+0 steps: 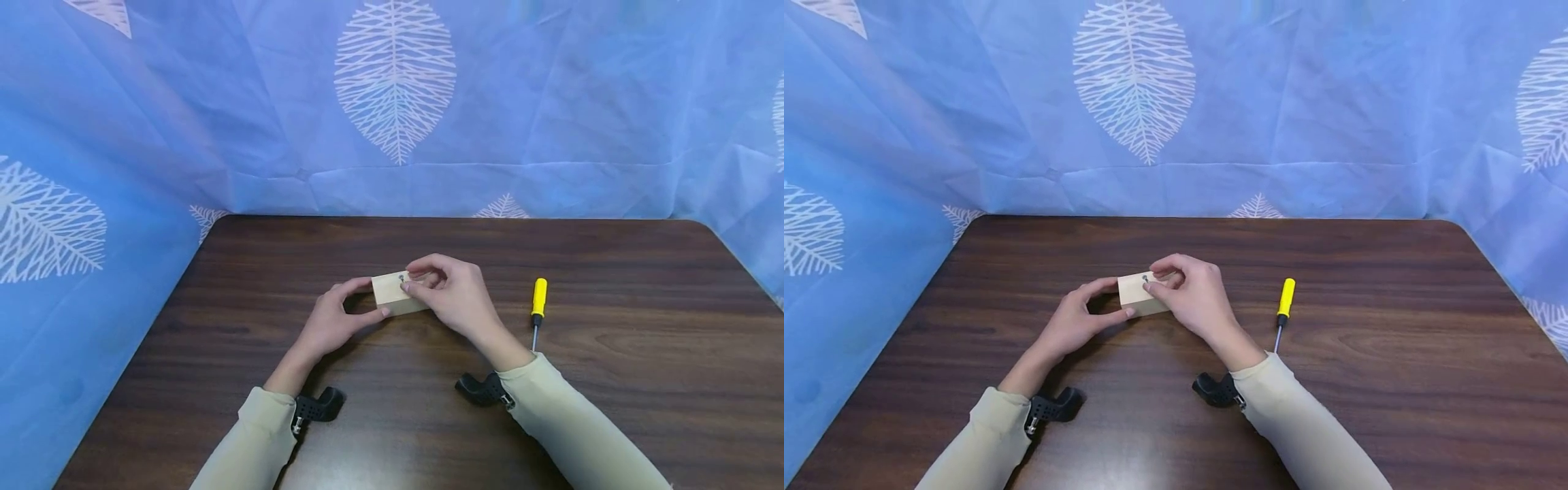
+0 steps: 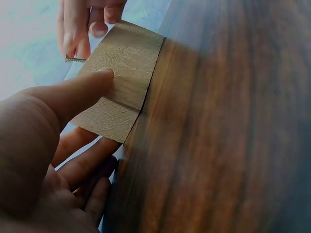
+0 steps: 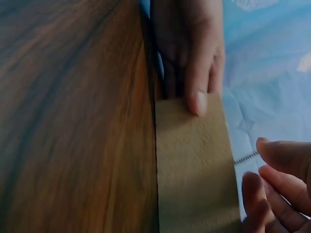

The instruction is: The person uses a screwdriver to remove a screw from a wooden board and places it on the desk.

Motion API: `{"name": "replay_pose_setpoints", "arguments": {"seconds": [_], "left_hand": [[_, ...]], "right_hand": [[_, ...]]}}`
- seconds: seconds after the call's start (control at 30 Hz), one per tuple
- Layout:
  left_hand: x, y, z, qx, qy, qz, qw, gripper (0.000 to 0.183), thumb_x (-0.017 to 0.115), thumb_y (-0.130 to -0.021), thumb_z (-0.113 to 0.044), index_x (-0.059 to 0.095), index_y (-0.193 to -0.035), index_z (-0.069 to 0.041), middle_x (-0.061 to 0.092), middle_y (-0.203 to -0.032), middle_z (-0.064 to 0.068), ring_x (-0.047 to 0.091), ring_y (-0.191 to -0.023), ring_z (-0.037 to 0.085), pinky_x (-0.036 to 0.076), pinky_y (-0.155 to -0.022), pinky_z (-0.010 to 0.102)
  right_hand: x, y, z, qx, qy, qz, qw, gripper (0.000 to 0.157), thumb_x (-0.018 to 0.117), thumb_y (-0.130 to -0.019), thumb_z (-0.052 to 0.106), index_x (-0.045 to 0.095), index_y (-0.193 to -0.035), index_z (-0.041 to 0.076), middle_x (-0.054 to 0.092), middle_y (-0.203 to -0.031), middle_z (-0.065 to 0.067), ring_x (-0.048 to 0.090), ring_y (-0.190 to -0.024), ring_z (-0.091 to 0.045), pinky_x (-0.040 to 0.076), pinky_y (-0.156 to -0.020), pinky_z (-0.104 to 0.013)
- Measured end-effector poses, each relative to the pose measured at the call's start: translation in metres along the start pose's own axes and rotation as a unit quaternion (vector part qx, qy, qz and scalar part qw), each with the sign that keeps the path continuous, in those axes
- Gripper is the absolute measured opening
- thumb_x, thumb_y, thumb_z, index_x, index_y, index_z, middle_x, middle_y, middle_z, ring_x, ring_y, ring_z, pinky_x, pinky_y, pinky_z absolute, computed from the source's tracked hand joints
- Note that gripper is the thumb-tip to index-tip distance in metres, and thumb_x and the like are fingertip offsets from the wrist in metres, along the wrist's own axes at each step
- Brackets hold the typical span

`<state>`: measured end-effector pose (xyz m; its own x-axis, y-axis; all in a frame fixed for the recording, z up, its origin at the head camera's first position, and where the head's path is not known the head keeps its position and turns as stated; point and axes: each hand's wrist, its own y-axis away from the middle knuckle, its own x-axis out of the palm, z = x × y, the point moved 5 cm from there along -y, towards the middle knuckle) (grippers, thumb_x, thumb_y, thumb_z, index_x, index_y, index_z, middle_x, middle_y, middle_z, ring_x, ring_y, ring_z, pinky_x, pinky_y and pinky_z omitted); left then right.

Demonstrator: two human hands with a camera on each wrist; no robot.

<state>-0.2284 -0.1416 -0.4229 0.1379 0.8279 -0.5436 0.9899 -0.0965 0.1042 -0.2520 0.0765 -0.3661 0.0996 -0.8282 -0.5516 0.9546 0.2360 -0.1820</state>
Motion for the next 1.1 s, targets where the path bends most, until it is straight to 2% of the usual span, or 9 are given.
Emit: {"name": "replay_pose_setpoints", "arguments": {"seconds": [0.13, 0.4, 0.47, 0.57, 0.7, 0.87, 0.97, 1.1], "left_hand": [[0.0, 0.0, 0.0, 0.007, 0.0, 0.0, 1.0, 0.067, 0.086, -0.093, -0.042, 0.061, -0.152, -0.02, 0.065, -0.152, 0.004, 0.05, -0.15, 0.031, 0.039, -0.124, 0.061], [0.001, 0.001, -0.002, 0.006, -0.003, -0.001, 1.0, 0.069, 0.086, -0.093, -0.043, 0.06, -0.154, -0.02, 0.064, -0.153, 0.004, 0.049, -0.151, 0.033, 0.039, -0.124, 0.062], [0.001, 0.0, -0.001, 0.003, -0.004, -0.003, 1.0, 0.07, 0.086, -0.093, -0.043, 0.06, -0.153, -0.021, 0.063, -0.154, 0.004, 0.047, -0.153, 0.033, 0.037, -0.125, 0.063], [0.002, 0.0, 0.0, 0.004, -0.005, -0.008, 0.9999, 0.07, 0.087, -0.092, -0.042, 0.061, -0.153, -0.021, 0.063, -0.154, 0.004, 0.046, -0.154, 0.035, 0.037, -0.124, 0.065], [0.002, 0.0, -0.001, 0.003, -0.001, -0.014, 0.9999, 0.07, 0.088, -0.091, -0.041, 0.061, -0.153, -0.02, 0.064, -0.153, 0.005, 0.048, -0.152, 0.034, 0.039, -0.123, 0.064], [0.003, 0.002, 0.001, -0.01, -0.003, -0.013, 0.9999, 0.072, 0.088, -0.091, -0.041, 0.06, -0.153, -0.019, 0.063, -0.154, 0.006, 0.045, -0.154, 0.034, 0.037, -0.124, 0.064], [0.003, 0.003, 0.002, -0.009, -0.008, -0.013, 0.9998, 0.072, 0.087, -0.091, -0.04, 0.06, -0.154, -0.018, 0.062, -0.155, 0.007, 0.044, -0.156, 0.037, 0.036, -0.124, 0.066], [0.004, 0.003, 0.001, -0.005, -0.009, -0.014, 0.9998, 0.072, 0.087, -0.091, -0.041, 0.06, -0.153, -0.018, 0.061, -0.156, 0.008, 0.043, -0.156, 0.038, 0.036, -0.124, 0.067]], "right_hand": [[0.009, -0.004, 0.004, -0.002, 0.013, -0.005, 1.0, 0.018, 0.089, -0.091, 0.022, 0.083, -0.107, 0.017, 0.078, -0.08, 0.001, 0.066, -0.067, -0.013, 0.047, -0.06, -0.027], [0.01, -0.004, 0.004, -0.02, 0.005, -0.031, 0.999, 0.007, 0.085, -0.095, 0.017, 0.084, -0.101, 0.014, 0.077, -0.079, -0.001, 0.062, -0.065, -0.01, 0.046, -0.059, -0.024], [0.005, -0.004, 0.003, -0.01, -0.006, -0.042, 0.999, 0.007, 0.083, -0.096, 0.019, 0.084, -0.102, 0.015, 0.078, -0.081, -0.001, 0.064, -0.067, -0.011, 0.048, -0.061, -0.024], [-0.009, -0.001, -0.002, 0.026, -0.017, -0.051, 0.998, 0.011, 0.081, -0.099, 0.026, 0.082, -0.106, 0.017, 0.08, -0.087, -0.001, 0.07, -0.072, -0.016, 0.049, -0.061, -0.025], [-0.033, 0.008, -0.019, 0.089, -0.001, -0.029, 0.996, 0.019, 0.078, -0.101, 0.03, 0.079, -0.113, 0.015, 0.082, -0.094, -0.006, 0.077, -0.076, -0.023, 0.052, -0.063, -0.028], [-0.05, 0.028, -0.047, 0.145, 0.064, 0.03, 0.987, 0.023, 0.076, -0.102, 0.024, 0.077, -0.117, 0.008, 0.082, -0.09, -0.004, 0.076, -0.071, -0.014, 0.053, -0.073, -0.031], [-0.055, 0.038, -0.056, 0.157, 0.103, 0.065, 0.98, 0.023, 0.075, -0.1, 0.02, 0.075, -0.117, 0.004, 0.08, -0.083, 0.001, 0.071, -0.067, -0.009, 0.052, -0.071, -0.032], [-0.058, 0.043, -0.058, 0.148, 0.138, 0.079, 0.976, 0.019, 0.077, -0.097, 0.016, 0.073, -0.11, 0.002, 0.078, -0.077, 0.002, 0.068, -0.063, -0.009, 0.052, -0.067, -0.032]]}}
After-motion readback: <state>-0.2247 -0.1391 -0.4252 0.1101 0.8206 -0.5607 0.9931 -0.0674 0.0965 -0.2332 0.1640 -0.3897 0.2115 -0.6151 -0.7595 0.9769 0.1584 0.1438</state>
